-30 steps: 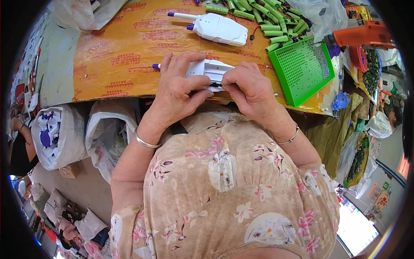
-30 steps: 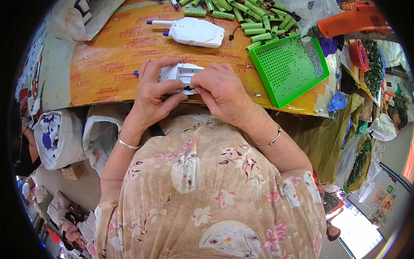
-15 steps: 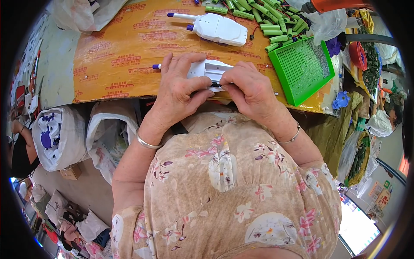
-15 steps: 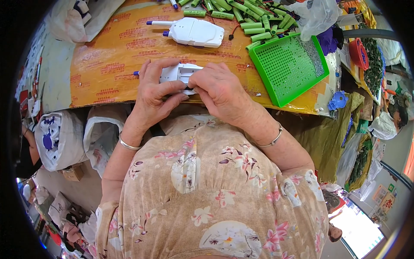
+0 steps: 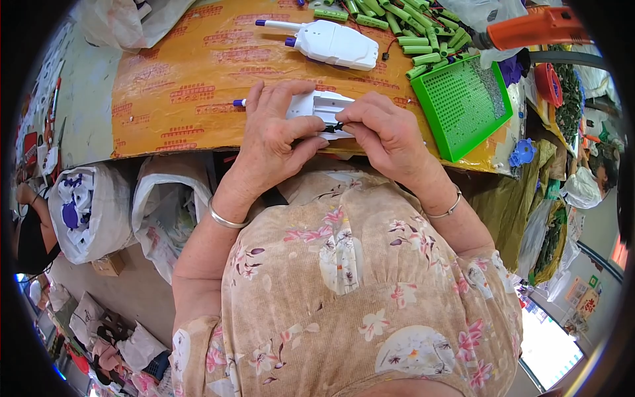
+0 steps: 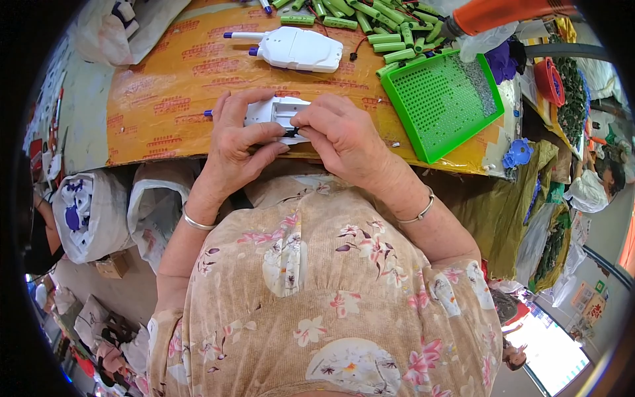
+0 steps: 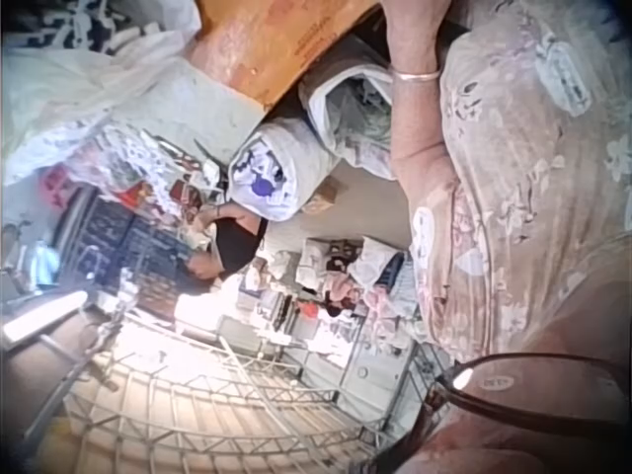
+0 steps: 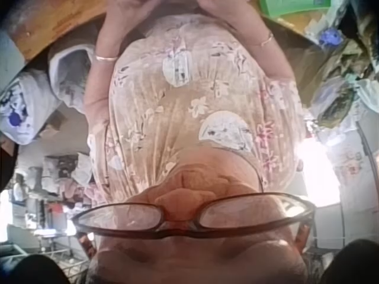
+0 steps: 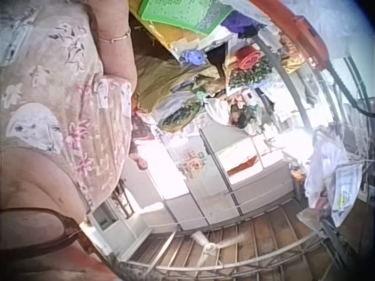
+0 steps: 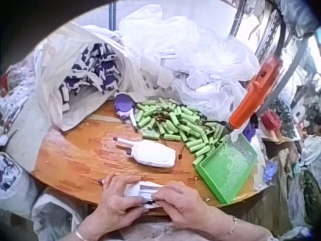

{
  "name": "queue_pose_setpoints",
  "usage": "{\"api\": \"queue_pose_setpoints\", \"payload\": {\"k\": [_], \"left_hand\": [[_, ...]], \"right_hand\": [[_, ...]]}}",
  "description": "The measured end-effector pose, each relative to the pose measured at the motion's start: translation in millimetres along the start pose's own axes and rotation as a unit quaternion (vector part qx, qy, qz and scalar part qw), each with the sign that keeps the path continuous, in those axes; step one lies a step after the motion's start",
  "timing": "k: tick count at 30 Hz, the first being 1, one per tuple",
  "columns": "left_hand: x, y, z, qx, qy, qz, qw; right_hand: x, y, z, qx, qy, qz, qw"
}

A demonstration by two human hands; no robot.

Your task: The person assembles small electronic devices by inserting batteries and electronic components into plastic casings, then securing them with a hot glue gun.

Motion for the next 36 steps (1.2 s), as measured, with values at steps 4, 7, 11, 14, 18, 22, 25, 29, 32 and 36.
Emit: {"api": "queue_pose_setpoints", "payload": {"k": [4, 7, 11, 14, 18, 22, 25, 29, 32, 36], "left_hand": [[-0.3, 0.3, 0.2, 0.000, -0.003, -0.001, 1.000], [0.0, -0.2, 0.3, 0.000, -0.001, 0.003, 1.000], [0.4, -1.2, 0.4, 0.002, -0.001, 0.003, 1.000], [0.6, -1.0, 0.5, 0.002, 0.001, 0.003, 1.000], [0.8, -0.9, 0.6, 0.001, 0.003, 0.003, 1.000], [0.6, -1.0, 0.4, -0.002, 0.004, 0.004, 1.000], [1.0, -0.6, 0.9, 0.000, 0.006, 0.001, 1.000], [0.3, -0.2, 1.0, 0.005, 0.010, -0.002, 1.000], [0.2, 0.3, 0.8, 0.005, 0.011, -0.006, 1.000], [0.8, -0.1, 1.1, 0.004, 0.012, -0.005, 1.000]], "right_hand": [[-0.4, -0.2, 0.6, 0.001, -0.006, 0.006, 1.000], [0.7, -0.1, 0.9, 0.005, -0.018, 0.003, 1.000], [-0.5, -1.3, 1.9, 0.012, -0.015, 0.057, 0.998], [-1.2, -2.9, 2.9, 0.004, -0.010, 0.117, 0.993], [-0.3, -4.4, 4.7, 0.002, -0.005, 0.161, 0.987], [4.8, -4.9, 6.1, -0.005, 0.006, 0.176, 0.984], [5.6, -7.5, 7.5, 0.005, 0.011, 0.175, 0.984], [7.2, -8.7, 6.7, 0.022, 0.008, 0.176, 0.984], [9.2, -8.3, 7.1, 0.032, 0.014, 0.175, 0.984], [9.9, -8.4, 7.1, 0.051, 0.013, 0.175, 0.983]]}}
Point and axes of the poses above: each hand's wrist, its own z-axis away from the middle knuckle, its own x-axis out of the palm, y = z × x, the point moved 3 cm from there along -z, towards the middle knuckle, and after that the axes turned 8 degrees about -y, right-handed, at the moved point
